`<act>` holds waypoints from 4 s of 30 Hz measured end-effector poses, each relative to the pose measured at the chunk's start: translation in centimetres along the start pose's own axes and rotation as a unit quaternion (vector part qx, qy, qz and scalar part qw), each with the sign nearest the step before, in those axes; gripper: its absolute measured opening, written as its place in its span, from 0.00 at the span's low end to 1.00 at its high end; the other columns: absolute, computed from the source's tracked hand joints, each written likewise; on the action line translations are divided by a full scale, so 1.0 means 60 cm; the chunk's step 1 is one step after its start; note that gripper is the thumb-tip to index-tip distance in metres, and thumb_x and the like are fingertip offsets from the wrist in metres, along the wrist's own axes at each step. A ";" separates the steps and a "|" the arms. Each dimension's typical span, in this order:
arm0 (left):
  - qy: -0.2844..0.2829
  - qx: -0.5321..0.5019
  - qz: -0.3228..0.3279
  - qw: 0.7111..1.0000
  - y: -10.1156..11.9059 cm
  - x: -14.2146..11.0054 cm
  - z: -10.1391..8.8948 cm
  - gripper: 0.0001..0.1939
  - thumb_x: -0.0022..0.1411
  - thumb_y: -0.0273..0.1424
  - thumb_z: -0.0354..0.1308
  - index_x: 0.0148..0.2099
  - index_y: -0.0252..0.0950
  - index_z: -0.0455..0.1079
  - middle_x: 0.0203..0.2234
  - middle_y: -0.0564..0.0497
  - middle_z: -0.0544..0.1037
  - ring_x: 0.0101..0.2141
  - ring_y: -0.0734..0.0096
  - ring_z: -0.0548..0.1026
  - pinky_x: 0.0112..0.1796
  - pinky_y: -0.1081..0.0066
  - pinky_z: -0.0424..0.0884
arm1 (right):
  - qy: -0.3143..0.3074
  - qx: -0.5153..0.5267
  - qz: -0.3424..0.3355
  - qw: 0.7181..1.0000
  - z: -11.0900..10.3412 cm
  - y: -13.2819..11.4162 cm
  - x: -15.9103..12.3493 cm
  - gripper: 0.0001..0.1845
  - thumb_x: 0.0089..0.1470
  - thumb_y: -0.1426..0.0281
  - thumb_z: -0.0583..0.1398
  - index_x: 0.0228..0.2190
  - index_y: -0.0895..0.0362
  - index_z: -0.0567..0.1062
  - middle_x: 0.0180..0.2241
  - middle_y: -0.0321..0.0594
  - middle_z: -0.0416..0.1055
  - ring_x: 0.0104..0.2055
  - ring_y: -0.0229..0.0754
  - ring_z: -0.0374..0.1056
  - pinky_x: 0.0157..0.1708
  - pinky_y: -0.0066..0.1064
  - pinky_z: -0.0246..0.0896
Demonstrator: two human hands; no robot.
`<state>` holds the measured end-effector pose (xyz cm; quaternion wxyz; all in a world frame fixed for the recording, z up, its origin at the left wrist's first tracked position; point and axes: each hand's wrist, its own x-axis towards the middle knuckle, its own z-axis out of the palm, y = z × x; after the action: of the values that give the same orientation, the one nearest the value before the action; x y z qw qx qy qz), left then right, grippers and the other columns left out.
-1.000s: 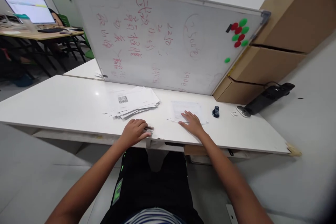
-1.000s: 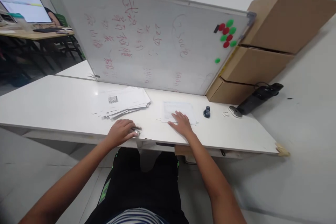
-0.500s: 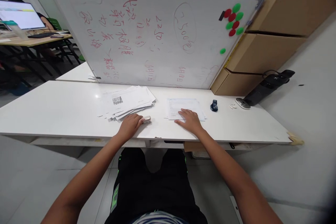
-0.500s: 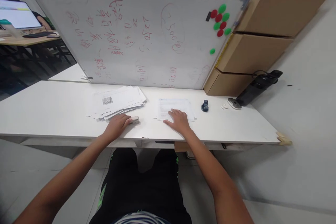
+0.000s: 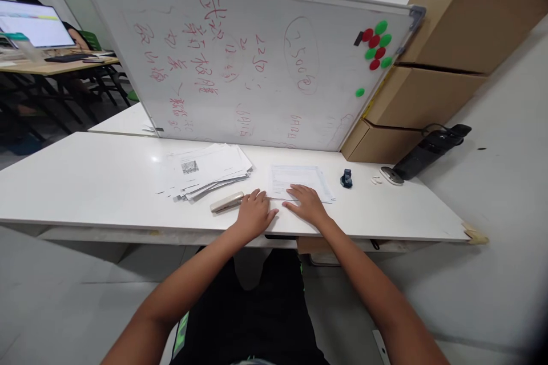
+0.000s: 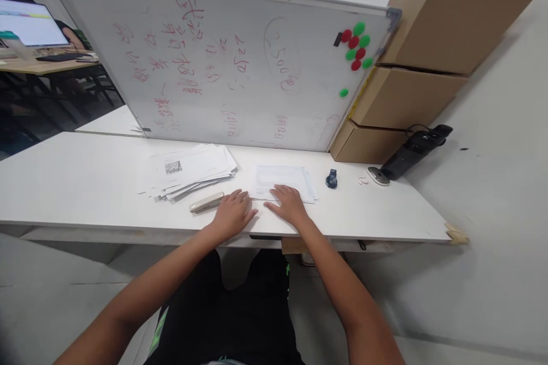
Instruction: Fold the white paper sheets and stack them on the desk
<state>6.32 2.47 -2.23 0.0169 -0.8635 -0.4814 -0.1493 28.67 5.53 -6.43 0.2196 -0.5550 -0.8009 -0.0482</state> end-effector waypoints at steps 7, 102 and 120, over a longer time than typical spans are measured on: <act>-0.034 -0.100 -0.079 0.991 0.043 0.050 0.037 0.31 0.65 0.49 0.45 0.62 0.34 0.61 0.63 0.37 0.59 0.65 0.43 0.49 0.59 0.43 0.49 | -0.018 0.003 0.029 0.999 -0.007 -0.004 0.003 0.25 0.56 0.55 0.58 0.51 0.54 0.72 0.54 0.45 0.70 0.56 0.49 0.64 0.54 0.41 0.56; -0.015 -0.088 -0.102 0.991 0.016 0.100 0.083 0.32 0.66 0.43 0.46 0.66 0.31 0.54 0.64 0.39 0.57 0.65 0.47 0.46 0.61 0.44 0.40 | 0.104 0.336 0.322 0.879 -0.015 0.024 -0.001 0.34 0.53 0.41 0.50 0.35 0.59 0.75 0.38 0.47 0.76 0.46 0.52 0.68 0.50 0.45 0.59; -0.040 -0.789 -0.143 0.597 0.025 -0.032 -0.031 0.33 0.63 0.53 0.49 0.59 0.34 0.67 0.52 0.39 0.74 0.56 0.51 0.68 0.58 0.53 0.58 | 0.099 0.028 -0.127 0.987 -0.050 -0.159 -0.113 0.28 0.58 0.79 0.49 0.59 0.56 0.63 0.57 0.46 0.66 0.64 0.46 0.56 0.59 0.43 0.53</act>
<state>6.19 -0.23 -0.81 -0.7115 -0.4653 -0.2940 -0.4367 22.85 -4.96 -4.90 0.3051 -0.4350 -0.8402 -0.1082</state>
